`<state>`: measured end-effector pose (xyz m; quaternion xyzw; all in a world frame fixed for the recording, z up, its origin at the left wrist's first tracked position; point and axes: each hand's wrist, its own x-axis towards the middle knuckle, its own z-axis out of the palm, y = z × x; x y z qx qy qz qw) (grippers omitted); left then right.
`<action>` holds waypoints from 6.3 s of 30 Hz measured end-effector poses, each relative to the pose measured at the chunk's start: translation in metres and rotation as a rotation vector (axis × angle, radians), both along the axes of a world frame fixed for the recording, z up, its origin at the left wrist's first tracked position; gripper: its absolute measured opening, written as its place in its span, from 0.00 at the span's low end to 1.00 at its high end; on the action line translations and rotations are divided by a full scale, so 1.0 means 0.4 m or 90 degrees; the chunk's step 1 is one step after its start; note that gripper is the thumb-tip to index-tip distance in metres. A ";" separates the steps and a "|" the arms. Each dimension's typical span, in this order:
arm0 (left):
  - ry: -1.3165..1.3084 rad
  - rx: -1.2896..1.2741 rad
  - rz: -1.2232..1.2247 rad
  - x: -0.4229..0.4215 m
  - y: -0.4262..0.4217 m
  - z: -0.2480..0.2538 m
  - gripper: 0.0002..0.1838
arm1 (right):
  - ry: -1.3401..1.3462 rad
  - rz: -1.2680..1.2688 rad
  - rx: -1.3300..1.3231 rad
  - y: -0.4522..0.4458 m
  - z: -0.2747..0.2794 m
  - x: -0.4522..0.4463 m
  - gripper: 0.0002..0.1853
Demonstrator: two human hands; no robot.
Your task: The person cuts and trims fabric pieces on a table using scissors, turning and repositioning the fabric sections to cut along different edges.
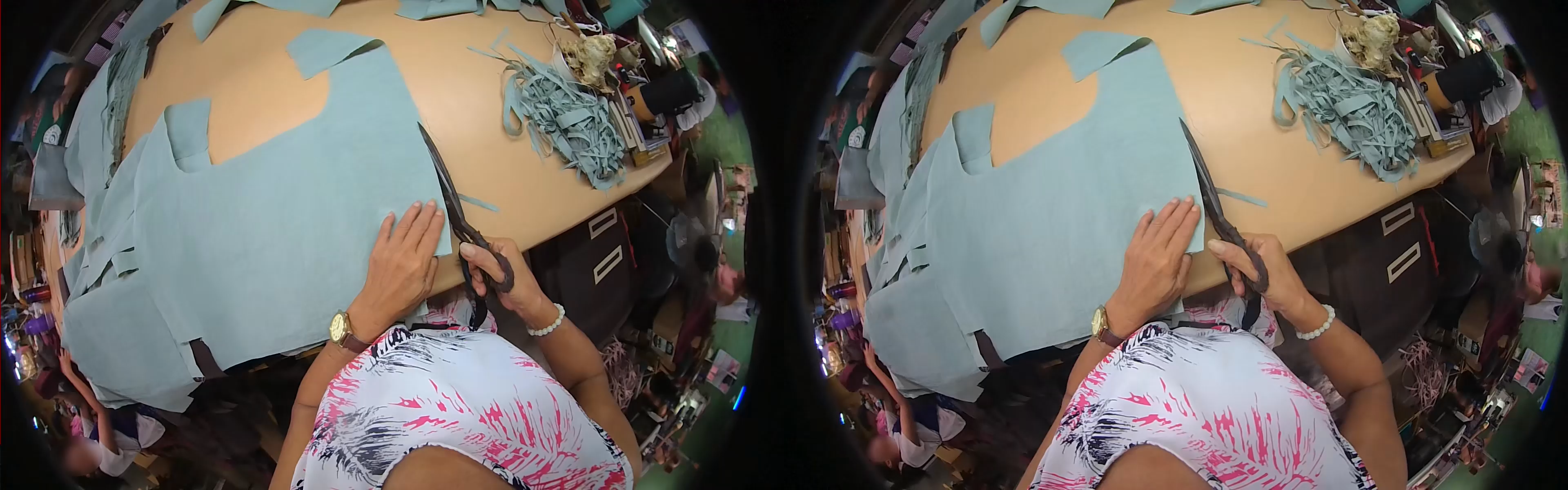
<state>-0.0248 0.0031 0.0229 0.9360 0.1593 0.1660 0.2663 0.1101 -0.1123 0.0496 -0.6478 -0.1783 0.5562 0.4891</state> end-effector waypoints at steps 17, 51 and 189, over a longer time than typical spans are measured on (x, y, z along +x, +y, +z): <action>0.005 -0.014 0.003 -0.001 0.006 0.008 0.32 | -0.006 0.004 -0.020 0.004 0.003 0.005 0.19; -0.045 -0.012 -0.002 -0.029 0.013 0.007 0.29 | -0.042 -0.030 0.001 0.112 0.007 0.013 0.19; -0.223 -0.020 0.140 0.171 0.282 -0.066 0.06 | 0.075 -0.013 0.028 0.167 0.003 0.119 0.14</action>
